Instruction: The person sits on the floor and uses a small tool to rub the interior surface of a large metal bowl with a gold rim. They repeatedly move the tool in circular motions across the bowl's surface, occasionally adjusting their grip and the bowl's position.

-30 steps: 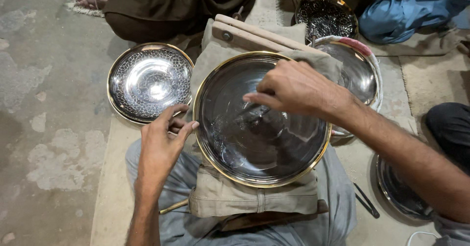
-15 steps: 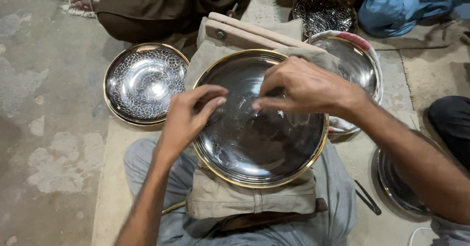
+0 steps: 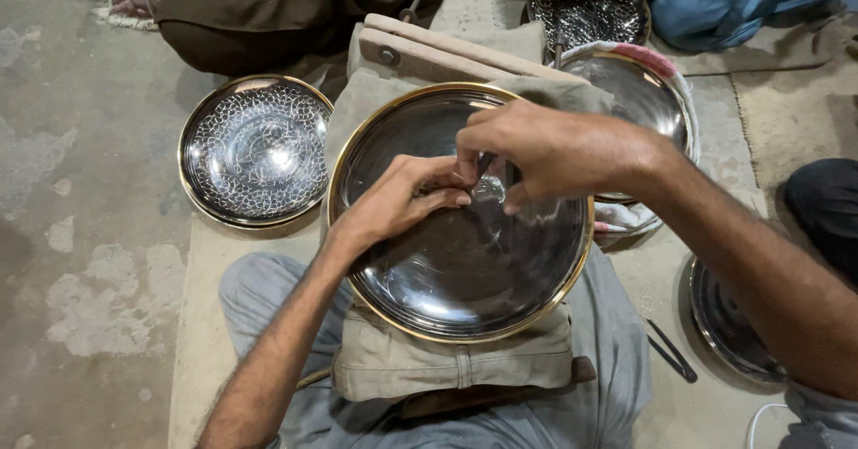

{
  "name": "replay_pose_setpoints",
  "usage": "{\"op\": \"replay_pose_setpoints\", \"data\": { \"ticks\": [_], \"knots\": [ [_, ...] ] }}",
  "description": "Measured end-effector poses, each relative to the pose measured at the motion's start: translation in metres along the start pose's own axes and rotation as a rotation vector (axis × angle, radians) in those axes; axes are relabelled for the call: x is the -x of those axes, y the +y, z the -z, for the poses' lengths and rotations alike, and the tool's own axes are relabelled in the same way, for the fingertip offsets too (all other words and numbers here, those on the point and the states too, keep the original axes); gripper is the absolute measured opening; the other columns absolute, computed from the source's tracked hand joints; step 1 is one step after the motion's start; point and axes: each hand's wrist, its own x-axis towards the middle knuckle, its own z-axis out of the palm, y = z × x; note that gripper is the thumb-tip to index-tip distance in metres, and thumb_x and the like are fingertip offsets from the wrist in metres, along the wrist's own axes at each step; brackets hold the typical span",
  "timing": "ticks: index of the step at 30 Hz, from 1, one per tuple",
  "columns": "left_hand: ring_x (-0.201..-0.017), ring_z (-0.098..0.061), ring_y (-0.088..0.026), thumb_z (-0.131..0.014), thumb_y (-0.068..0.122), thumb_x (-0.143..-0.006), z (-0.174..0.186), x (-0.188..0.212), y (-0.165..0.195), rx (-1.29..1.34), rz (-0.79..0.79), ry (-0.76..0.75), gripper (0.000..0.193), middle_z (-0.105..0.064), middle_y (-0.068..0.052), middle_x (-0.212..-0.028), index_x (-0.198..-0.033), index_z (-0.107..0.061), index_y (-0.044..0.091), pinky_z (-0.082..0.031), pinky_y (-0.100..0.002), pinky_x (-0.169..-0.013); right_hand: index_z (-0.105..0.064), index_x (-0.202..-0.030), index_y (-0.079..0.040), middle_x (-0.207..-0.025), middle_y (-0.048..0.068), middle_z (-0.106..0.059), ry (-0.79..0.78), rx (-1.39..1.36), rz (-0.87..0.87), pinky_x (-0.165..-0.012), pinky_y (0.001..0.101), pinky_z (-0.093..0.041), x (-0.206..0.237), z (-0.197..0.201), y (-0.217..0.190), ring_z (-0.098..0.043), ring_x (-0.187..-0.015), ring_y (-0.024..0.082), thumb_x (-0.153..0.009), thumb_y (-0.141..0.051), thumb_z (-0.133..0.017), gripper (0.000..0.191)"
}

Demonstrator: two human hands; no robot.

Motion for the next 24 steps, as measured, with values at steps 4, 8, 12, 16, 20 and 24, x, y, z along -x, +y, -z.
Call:
{"op": "replay_pose_setpoints", "data": {
  "ticks": [4,8,12,16,20,24],
  "knots": [
    [-0.099,-0.076,-0.016,-0.068,0.007,-0.098,0.0014,-0.0011,-0.0014,0.022,0.006,-0.006,0.023,-0.078,-0.011,-0.101,-0.119,-0.063,0.0,-0.06,-0.032,-0.087,-0.068,-0.106,-0.008,-0.104,0.002,-0.068,-0.011,-0.005,-0.034,-0.07,0.0318,-0.064,-0.0038,0.0042,0.001,-0.074,-0.084,0.017,-0.066,-0.006,-0.087,0.044],
    [-0.095,-0.076,-0.017,-0.069,0.007,-0.097,0.0015,-0.0014,-0.0012,0.032,0.038,0.001,0.024,-0.077,-0.01,-0.097,-0.119,-0.063,0.001,-0.061,-0.032,-0.082,-0.07,-0.106,-0.008,-0.101,0.003,-0.07,-0.007,0.006,-0.006,-0.072,0.0322,-0.064,-0.0075,0.0068,0.0023,-0.074,-0.085,0.017,-0.064,-0.003,-0.087,0.046],
    [-0.096,-0.077,-0.017,-0.069,0.008,-0.097,0.0014,-0.0009,-0.0023,0.006,-0.006,-0.002,0.023,-0.078,-0.01,-0.098,-0.119,-0.064,0.001,-0.061,-0.032,-0.083,-0.072,-0.106,-0.008,-0.098,0.004,-0.073,-0.009,0.018,-0.019,-0.074,0.0327,-0.064,-0.0078,0.0062,0.0045,-0.075,-0.085,0.016,-0.064,-0.003,-0.087,0.044],
    [-0.101,-0.078,-0.018,-0.066,0.008,-0.1,0.0013,-0.0008,-0.0037,0.032,-0.003,-0.015,0.023,-0.077,-0.01,-0.101,-0.121,-0.063,0.001,-0.062,-0.032,-0.087,-0.072,-0.106,-0.008,-0.099,0.004,-0.072,-0.004,0.002,-0.017,-0.072,0.0328,-0.064,-0.008,0.0042,0.0062,-0.074,-0.084,0.017,-0.062,-0.005,-0.089,0.046],
    [-0.102,-0.078,-0.019,-0.065,0.008,-0.099,0.0015,-0.0003,-0.0037,0.006,0.0,-0.017,0.028,-0.077,-0.011,-0.103,-0.126,-0.062,0.001,-0.063,-0.032,-0.087,-0.071,-0.107,-0.008,-0.099,0.004,-0.072,-0.022,0.004,-0.042,-0.072,0.0319,-0.065,-0.0085,0.0056,0.0064,-0.075,-0.083,0.015,-0.065,-0.006,-0.088,0.045],
    [-0.104,-0.078,-0.019,-0.063,0.008,-0.1,0.0014,0.0002,-0.0035,0.036,-0.009,-0.018,0.029,-0.076,-0.012,-0.106,-0.128,-0.061,0.0,-0.063,-0.032,-0.089,-0.072,-0.106,-0.008,-0.098,0.005,-0.072,-0.021,0.012,-0.036,-0.071,0.0322,-0.064,-0.0076,0.0069,0.0052,-0.075,-0.082,0.015,-0.065,-0.004,-0.087,0.044]
  ]
}}
